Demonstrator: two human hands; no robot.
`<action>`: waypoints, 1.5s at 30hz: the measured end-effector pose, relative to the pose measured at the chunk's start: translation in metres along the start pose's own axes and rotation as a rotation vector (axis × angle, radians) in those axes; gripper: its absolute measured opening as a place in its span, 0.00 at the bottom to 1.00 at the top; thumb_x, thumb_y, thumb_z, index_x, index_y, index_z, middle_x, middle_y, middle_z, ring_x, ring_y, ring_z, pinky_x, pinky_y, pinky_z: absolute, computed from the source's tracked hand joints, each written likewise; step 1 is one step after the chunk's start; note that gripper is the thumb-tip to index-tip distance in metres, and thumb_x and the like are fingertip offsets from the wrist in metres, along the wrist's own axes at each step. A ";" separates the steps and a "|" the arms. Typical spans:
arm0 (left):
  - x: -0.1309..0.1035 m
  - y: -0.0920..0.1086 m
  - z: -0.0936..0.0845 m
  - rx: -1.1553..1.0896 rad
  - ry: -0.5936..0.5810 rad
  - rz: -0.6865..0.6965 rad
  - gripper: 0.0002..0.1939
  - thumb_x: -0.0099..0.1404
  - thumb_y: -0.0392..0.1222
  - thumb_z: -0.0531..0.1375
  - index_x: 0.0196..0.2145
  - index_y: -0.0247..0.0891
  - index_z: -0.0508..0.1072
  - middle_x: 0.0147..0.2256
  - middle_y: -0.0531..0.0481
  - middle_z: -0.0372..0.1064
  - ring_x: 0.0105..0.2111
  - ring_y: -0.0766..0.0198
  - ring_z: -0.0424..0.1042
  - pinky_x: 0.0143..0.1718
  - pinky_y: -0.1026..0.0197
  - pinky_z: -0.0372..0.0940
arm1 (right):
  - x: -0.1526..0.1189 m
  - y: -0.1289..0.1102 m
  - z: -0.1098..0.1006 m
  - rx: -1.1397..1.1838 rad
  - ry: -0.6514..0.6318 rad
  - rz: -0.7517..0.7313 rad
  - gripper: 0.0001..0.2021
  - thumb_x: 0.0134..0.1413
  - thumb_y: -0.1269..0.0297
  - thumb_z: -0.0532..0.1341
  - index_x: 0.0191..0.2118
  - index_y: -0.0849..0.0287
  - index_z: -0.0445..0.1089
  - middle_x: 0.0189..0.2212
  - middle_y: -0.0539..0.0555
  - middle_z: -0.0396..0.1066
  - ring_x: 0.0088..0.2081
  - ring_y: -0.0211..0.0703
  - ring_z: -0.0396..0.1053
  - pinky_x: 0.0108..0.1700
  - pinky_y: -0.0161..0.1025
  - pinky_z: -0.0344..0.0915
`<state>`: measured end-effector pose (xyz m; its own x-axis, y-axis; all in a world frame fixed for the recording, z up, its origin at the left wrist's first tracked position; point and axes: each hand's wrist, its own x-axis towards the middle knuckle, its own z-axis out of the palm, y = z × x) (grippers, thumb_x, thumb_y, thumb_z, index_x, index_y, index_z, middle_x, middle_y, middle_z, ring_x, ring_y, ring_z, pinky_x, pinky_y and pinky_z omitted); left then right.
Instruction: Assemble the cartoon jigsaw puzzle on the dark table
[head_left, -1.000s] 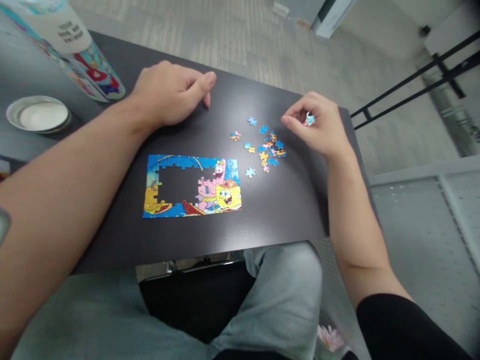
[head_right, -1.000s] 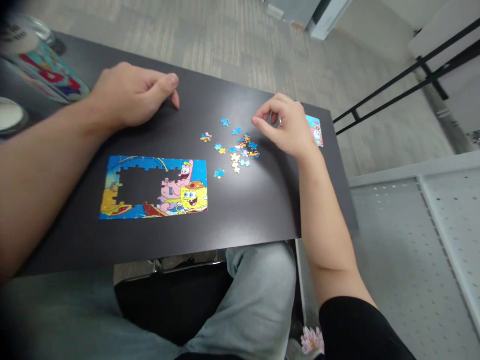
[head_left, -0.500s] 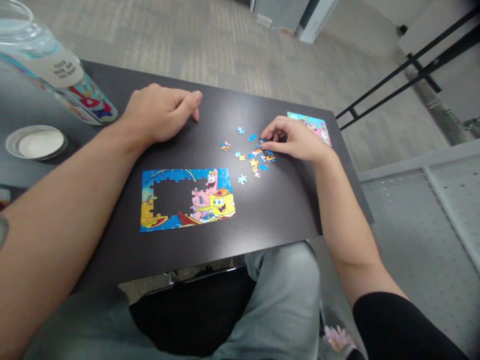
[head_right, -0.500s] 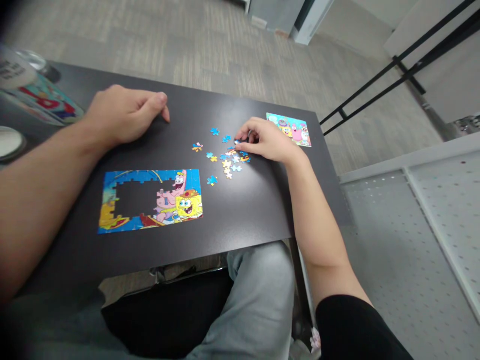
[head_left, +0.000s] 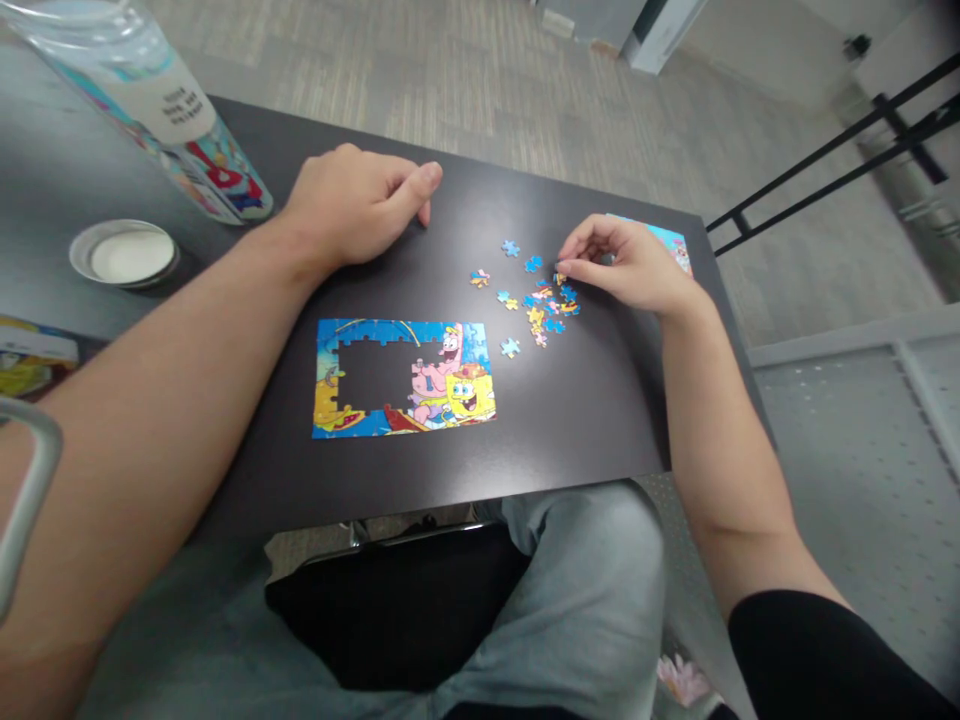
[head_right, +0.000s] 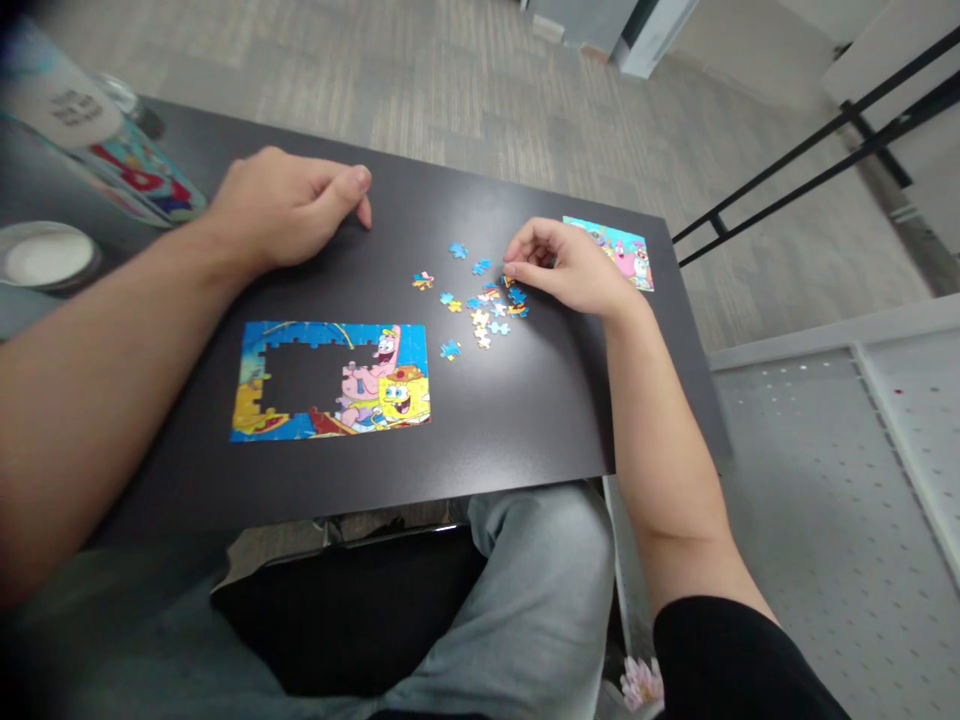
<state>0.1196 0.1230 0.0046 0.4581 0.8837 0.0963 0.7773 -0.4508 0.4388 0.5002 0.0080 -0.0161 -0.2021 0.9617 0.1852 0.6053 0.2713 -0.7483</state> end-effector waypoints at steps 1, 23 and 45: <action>0.000 0.000 0.000 -0.003 0.004 0.006 0.37 0.87 0.70 0.48 0.46 0.48 0.92 0.47 0.40 0.89 0.62 0.36 0.85 0.69 0.39 0.72 | 0.000 0.001 0.000 -0.022 0.005 -0.005 0.22 0.63 0.38 0.86 0.43 0.49 0.85 0.37 0.52 0.83 0.37 0.49 0.74 0.41 0.50 0.72; 0.001 0.001 0.000 0.022 0.019 -0.005 0.38 0.86 0.70 0.48 0.49 0.47 0.93 0.43 0.40 0.86 0.63 0.30 0.85 0.70 0.33 0.73 | 0.003 -0.028 0.013 -0.328 -0.041 -0.233 0.12 0.76 0.48 0.75 0.48 0.51 0.88 0.45 0.58 0.87 0.40 0.54 0.79 0.51 0.60 0.78; 0.001 0.001 0.000 0.029 0.012 -0.011 0.38 0.84 0.72 0.48 0.48 0.48 0.92 0.46 0.39 0.87 0.62 0.31 0.86 0.70 0.33 0.73 | 0.000 -0.029 -0.004 -0.235 -0.056 -0.111 0.13 0.70 0.43 0.83 0.46 0.45 0.91 0.45 0.57 0.87 0.44 0.58 0.81 0.57 0.61 0.82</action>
<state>0.1205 0.1233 0.0046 0.4443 0.8901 0.1018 0.7948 -0.4440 0.4138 0.4862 -0.0001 0.0082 -0.3152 0.9237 0.2176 0.7378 0.3827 -0.5560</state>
